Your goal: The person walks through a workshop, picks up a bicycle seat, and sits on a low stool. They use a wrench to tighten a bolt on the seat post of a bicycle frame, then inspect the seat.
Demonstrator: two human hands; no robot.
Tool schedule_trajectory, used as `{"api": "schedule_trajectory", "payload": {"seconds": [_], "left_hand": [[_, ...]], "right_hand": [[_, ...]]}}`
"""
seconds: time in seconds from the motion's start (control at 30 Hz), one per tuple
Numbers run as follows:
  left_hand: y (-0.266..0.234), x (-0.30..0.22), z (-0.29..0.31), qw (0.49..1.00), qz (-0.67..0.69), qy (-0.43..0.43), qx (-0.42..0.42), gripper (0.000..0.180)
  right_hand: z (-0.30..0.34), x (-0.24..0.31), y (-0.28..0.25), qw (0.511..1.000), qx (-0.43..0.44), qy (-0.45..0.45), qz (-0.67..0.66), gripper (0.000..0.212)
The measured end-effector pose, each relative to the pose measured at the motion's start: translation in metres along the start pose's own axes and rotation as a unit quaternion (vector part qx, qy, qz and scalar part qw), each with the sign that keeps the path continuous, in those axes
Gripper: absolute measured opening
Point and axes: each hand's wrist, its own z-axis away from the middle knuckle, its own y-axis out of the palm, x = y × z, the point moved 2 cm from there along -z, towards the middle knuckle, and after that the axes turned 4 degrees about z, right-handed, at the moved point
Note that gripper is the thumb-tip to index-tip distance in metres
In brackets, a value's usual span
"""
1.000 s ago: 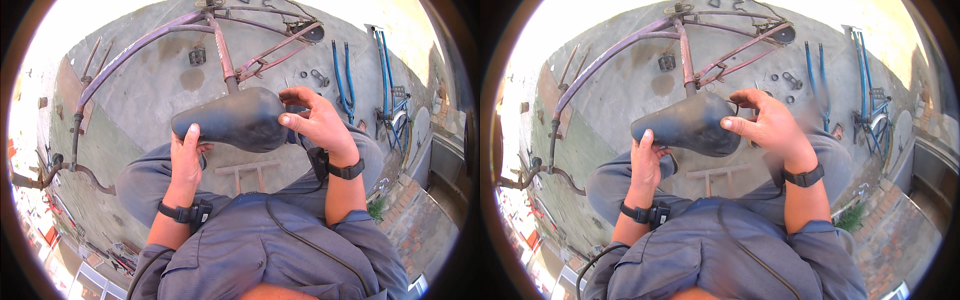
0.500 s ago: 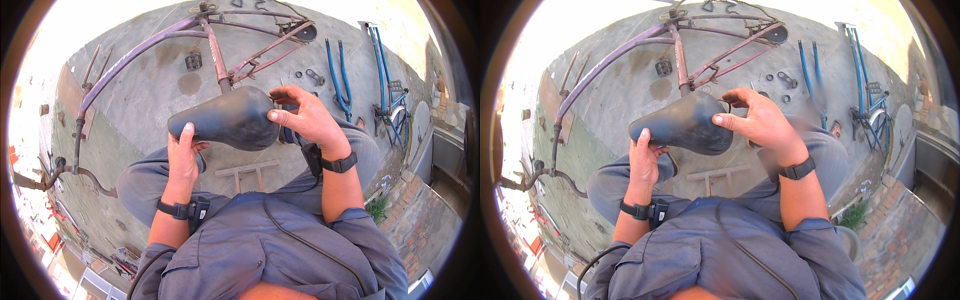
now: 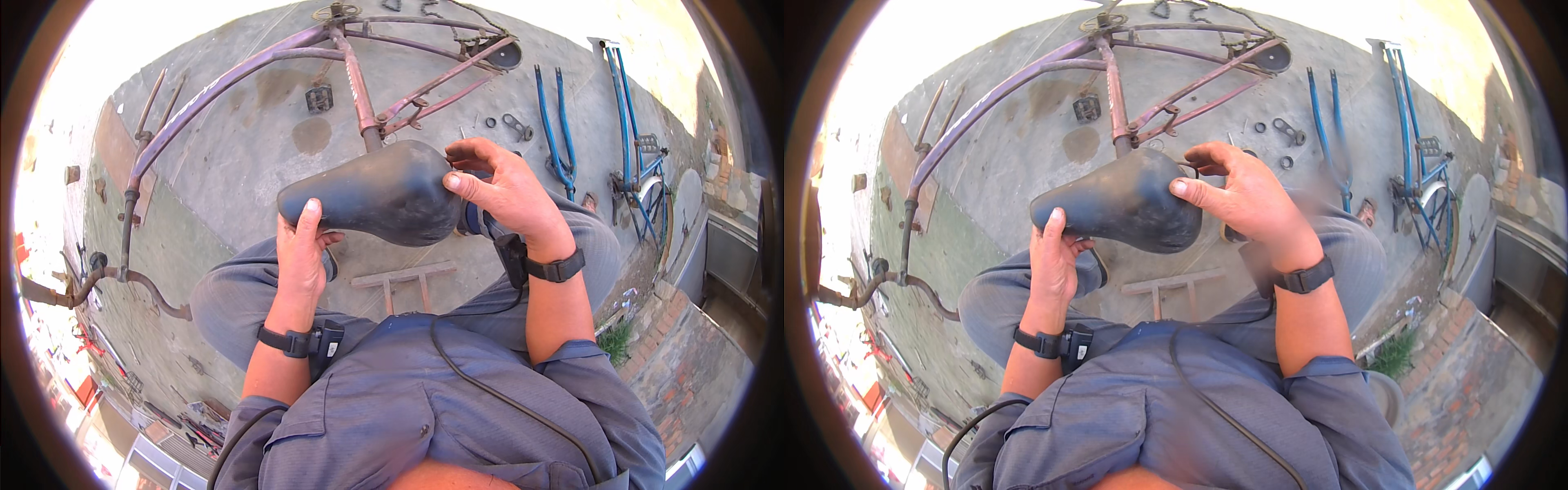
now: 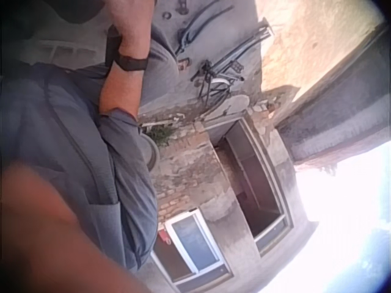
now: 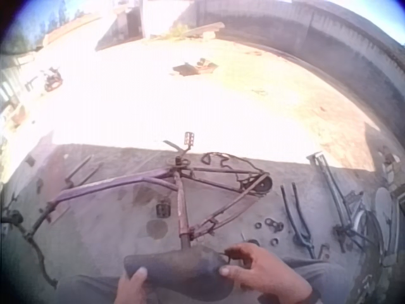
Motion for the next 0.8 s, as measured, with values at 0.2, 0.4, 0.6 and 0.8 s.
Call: {"api": "schedule_trajectory", "payload": {"seconds": [0.2, 0.4, 0.6, 0.8], "left_hand": [[-0.0014, 0.001, -0.0008, 1.0, 0.002, -0.001, 0.001, 0.043], [-0.0007, 0.0006, -0.0005, 1.0, 0.0, -0.002, 0.002, 0.044], [-0.0009, 0.0005, -0.0002, 1.0, -0.002, -0.002, 0.004, 0.044], [-0.0015, 0.0006, -0.0003, 1.0, -0.001, -0.006, 0.001, 0.044]], "right_hand": [[-0.0047, -0.0059, -0.0007, 0.998, -0.037, 0.002, -0.045, 0.056], [-0.0057, -0.0061, -0.0046, 0.994, -0.076, 0.019, -0.082, 0.046], [-0.0054, -0.0058, -0.0056, 0.993, -0.081, 0.035, -0.075, 0.044], [-0.0061, -0.0064, -0.0055, 0.994, -0.079, 0.036, -0.072, 0.044]]}}
